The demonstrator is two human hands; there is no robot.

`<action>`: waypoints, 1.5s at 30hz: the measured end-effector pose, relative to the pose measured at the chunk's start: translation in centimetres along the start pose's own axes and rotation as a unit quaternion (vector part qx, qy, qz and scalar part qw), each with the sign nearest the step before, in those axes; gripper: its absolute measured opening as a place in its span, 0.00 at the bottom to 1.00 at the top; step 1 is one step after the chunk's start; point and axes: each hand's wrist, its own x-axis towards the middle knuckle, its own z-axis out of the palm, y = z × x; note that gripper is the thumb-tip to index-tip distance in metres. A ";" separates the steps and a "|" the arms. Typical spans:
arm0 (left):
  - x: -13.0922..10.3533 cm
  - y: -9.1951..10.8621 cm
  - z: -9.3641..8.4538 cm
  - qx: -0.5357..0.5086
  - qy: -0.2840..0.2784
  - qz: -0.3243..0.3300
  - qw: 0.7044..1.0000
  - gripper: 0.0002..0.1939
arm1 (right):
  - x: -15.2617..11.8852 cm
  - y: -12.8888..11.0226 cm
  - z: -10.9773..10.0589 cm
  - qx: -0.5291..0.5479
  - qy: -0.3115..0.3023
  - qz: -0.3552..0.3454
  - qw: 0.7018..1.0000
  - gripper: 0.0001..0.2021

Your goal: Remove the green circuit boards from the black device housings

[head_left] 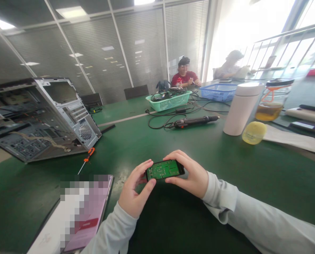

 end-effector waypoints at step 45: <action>0.5 1.4 -1.0 0.118 -0.095 -0.023 0.988 0.16 | -0.2 -1.0 -0.1 0.111 -0.082 0.141 0.980 0.10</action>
